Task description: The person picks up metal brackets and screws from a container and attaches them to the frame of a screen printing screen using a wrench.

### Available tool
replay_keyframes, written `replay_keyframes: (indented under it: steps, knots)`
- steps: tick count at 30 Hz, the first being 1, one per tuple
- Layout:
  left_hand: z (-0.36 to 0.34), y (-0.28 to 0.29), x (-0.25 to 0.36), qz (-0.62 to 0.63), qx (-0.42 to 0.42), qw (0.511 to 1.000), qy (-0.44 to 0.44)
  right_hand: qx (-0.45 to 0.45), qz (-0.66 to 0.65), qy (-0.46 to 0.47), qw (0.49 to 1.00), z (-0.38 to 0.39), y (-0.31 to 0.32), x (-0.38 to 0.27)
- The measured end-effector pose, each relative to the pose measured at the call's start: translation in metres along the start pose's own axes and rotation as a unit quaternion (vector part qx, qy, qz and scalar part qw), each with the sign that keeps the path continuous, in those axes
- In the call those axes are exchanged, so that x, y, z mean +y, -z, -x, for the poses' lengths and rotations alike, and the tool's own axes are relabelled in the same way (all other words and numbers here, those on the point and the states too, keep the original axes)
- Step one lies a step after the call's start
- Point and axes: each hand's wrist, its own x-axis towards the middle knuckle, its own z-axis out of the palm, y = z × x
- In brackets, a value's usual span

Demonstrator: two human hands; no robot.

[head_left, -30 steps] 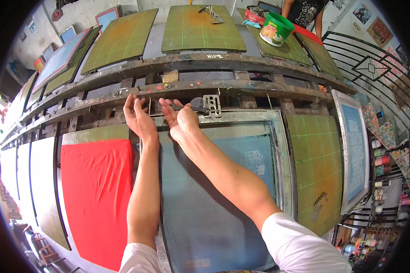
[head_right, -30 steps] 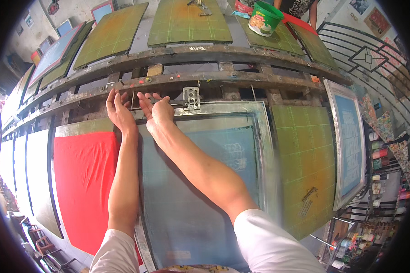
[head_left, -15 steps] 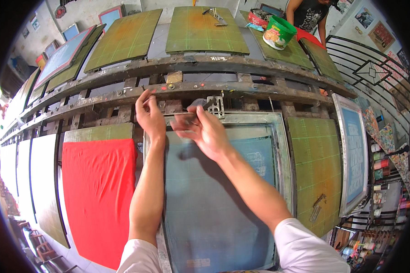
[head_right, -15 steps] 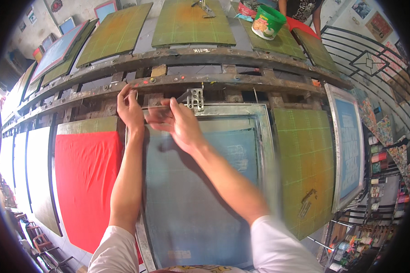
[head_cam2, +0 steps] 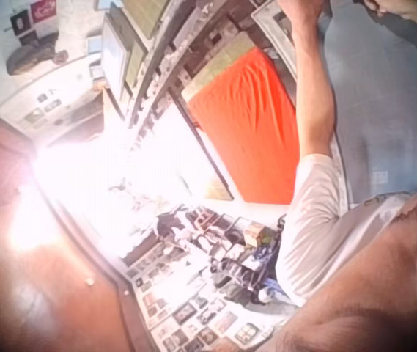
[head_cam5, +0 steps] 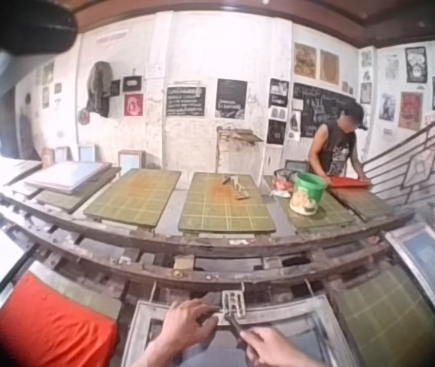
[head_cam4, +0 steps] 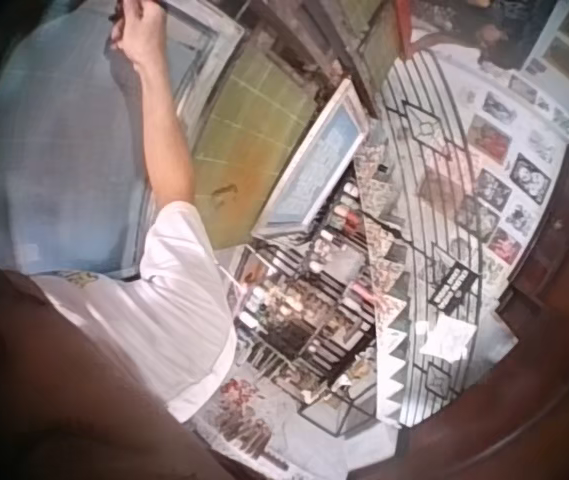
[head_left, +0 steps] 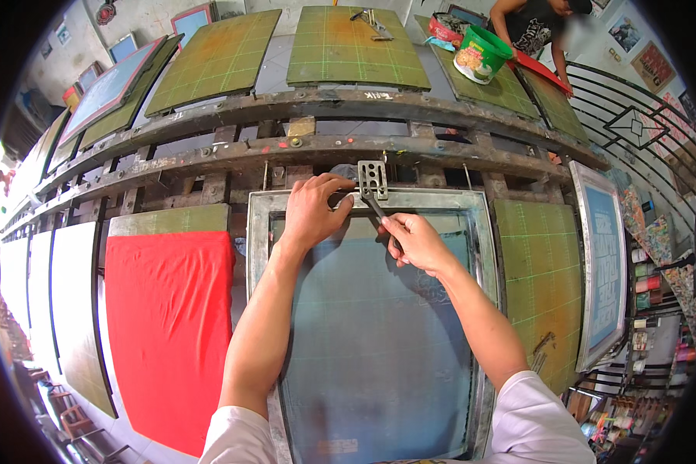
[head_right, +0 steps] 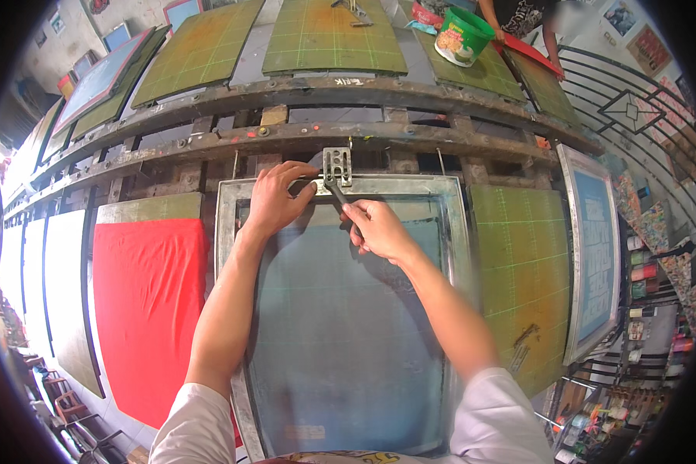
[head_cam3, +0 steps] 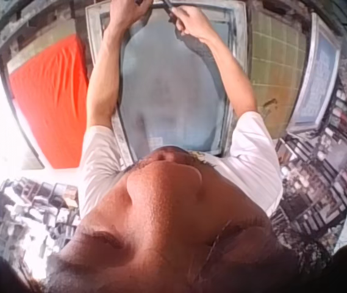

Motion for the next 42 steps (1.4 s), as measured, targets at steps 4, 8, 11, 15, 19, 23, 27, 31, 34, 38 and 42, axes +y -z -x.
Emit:
replay_keyframes:
  steps: [4, 8, 11, 15, 19, 23, 27, 31, 34, 38, 42]
  knots:
    - [0.0, 0.001, -0.001, 0.002, -0.013, 1.0, 0.006, 0.05, 0.061, -0.016, 0.997, -0.006, 0.013, -0.003]
    - [0.002, 0.003, -0.002, -0.005, -0.032, 0.999, -0.008, 0.041, 0.055, -0.038, 0.997, -0.009, 0.014, 0.0]
    - [0.005, 0.007, -0.003, 0.006, -0.035, 0.999, -0.009, 0.045, 0.059, -0.039, 0.997, -0.012, 0.015, 0.003]
    - [0.004, 0.006, -0.005, 0.022, -0.019, 0.999, -0.016, 0.113, 0.05, -0.012, 0.992, -0.019, 0.032, 0.003]
    - [0.004, 0.006, -0.01, 0.021, -0.031, 0.999, -0.007, 0.142, 0.056, 0.0, 0.988, -0.025, 0.029, 0.0]
    - [0.002, 0.008, -0.01, 0.045, -0.043, 0.998, 0.004, 0.154, 0.109, 0.025, 0.982, -0.027, 0.034, -0.01]
    - [0.001, 0.007, -0.001, 0.032, -0.02, 0.999, -0.012, 0.193, 0.189, 0.066, 0.961, -0.041, 0.046, -0.028]
    - [0.002, 0.008, -0.008, 0.042, -0.011, 0.999, -0.015, 0.114, 0.214, -0.021, 0.97, -0.044, 0.042, -0.038]
    - [0.0, 0.006, -0.008, 0.042, -0.01, 0.999, -0.013, 0.118, 0.227, -0.037, 0.966, -0.042, 0.045, -0.036]
    - [-0.002, 0.006, -0.004, 0.054, -0.024, 0.998, 0.011, 0.071, 0.282, -0.044, 0.956, -0.035, 0.039, -0.037]
    - [-0.002, 0.003, -0.004, 0.077, -0.042, 0.996, 0.035, 0.023, 0.218, -0.038, 0.975, -0.022, -0.01, -0.006]
